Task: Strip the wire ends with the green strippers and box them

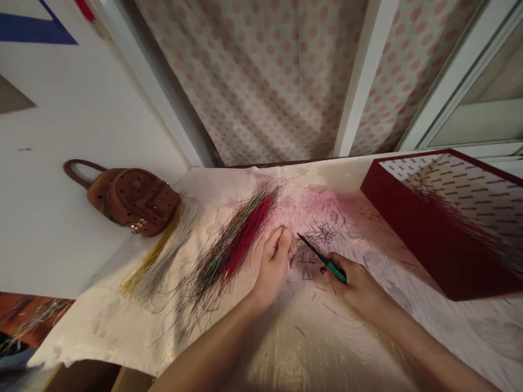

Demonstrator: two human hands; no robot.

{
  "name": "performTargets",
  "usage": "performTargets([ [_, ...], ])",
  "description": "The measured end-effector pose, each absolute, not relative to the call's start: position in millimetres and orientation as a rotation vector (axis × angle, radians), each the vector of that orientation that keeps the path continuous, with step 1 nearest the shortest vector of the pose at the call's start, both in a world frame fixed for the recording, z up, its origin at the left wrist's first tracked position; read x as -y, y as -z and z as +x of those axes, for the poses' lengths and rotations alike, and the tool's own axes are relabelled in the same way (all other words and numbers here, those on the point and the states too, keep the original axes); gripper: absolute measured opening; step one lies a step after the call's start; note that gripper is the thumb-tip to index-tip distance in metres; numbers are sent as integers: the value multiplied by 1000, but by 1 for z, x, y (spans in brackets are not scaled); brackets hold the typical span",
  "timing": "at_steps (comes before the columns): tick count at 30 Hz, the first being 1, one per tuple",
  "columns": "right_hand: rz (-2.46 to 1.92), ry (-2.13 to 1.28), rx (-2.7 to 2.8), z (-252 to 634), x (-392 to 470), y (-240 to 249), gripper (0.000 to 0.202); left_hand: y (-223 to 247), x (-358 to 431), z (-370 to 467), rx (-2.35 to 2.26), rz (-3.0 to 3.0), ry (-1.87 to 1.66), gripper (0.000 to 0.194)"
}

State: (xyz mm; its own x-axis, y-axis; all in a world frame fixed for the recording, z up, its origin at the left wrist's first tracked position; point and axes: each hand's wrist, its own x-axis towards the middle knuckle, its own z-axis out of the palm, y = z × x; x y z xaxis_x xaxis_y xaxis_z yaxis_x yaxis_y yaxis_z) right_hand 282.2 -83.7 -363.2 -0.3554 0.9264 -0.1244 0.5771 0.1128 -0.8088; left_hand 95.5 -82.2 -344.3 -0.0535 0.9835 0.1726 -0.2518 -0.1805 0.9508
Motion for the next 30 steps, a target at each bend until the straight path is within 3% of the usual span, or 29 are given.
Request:
performTargets([
  [4, -1337, -1249, 1887, 285, 81, 362, 15, 341, 81, 94, -978, 1082, -1469, 43],
  [22, -1390, -1042, 1939, 290, 73, 356, 15, 338, 83, 84, -1069, 1101, -1526, 48],
  [27, -1790, -569, 1601, 337, 43, 359, 17, 328, 80, 70, -1040, 926, -1660, 51],
  [30, -1828, -532, 1700, 340, 40, 360, 19, 324, 77, 71, -965, 867, -1616, 51],
])
